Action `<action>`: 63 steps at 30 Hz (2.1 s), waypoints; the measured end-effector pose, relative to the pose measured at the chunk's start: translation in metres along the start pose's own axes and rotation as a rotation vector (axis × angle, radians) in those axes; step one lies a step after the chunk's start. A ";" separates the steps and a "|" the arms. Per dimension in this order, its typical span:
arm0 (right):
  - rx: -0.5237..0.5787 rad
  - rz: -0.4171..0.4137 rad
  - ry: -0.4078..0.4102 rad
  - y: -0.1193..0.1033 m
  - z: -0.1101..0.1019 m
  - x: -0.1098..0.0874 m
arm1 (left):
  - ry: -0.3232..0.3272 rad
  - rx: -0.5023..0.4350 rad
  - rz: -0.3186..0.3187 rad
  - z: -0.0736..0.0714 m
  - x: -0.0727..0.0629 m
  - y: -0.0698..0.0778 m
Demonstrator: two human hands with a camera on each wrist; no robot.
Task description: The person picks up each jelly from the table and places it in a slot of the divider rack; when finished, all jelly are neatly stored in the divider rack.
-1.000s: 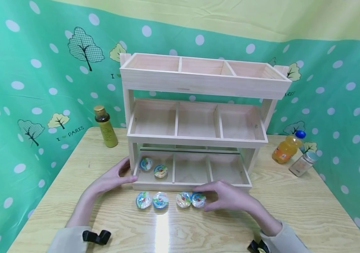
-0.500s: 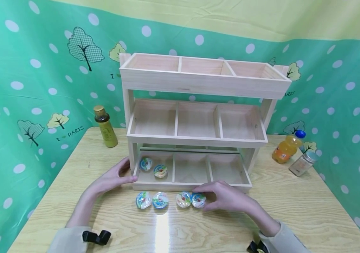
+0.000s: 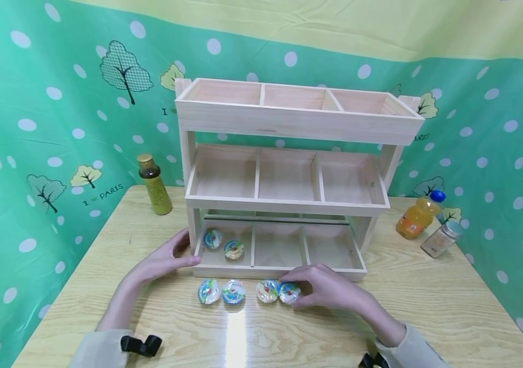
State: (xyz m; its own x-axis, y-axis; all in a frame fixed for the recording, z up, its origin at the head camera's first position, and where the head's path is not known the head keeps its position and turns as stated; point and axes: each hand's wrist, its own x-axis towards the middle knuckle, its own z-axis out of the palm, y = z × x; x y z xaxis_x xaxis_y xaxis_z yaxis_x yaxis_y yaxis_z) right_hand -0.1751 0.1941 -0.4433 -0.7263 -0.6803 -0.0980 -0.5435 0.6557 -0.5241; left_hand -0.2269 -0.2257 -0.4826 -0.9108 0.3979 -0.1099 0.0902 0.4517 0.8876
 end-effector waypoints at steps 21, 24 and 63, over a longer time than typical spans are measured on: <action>-0.070 -0.054 0.061 0.000 0.000 -0.005 | 0.001 0.002 -0.001 0.000 0.001 0.000; -0.069 -0.044 0.069 0.000 -0.001 -0.006 | 0.003 -0.004 -0.006 0.000 0.003 -0.002; 0.166 -0.040 0.264 -0.008 -0.046 0.037 | 0.002 -0.007 0.000 -0.001 0.001 -0.003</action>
State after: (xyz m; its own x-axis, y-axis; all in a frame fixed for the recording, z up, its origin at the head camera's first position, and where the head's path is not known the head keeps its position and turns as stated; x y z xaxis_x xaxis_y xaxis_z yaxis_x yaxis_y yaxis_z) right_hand -0.2170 0.1783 -0.4035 -0.8017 -0.5817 0.1376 -0.5136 0.5528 -0.6562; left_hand -0.2285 -0.2277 -0.4854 -0.9115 0.3964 -0.1096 0.0867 0.4459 0.8909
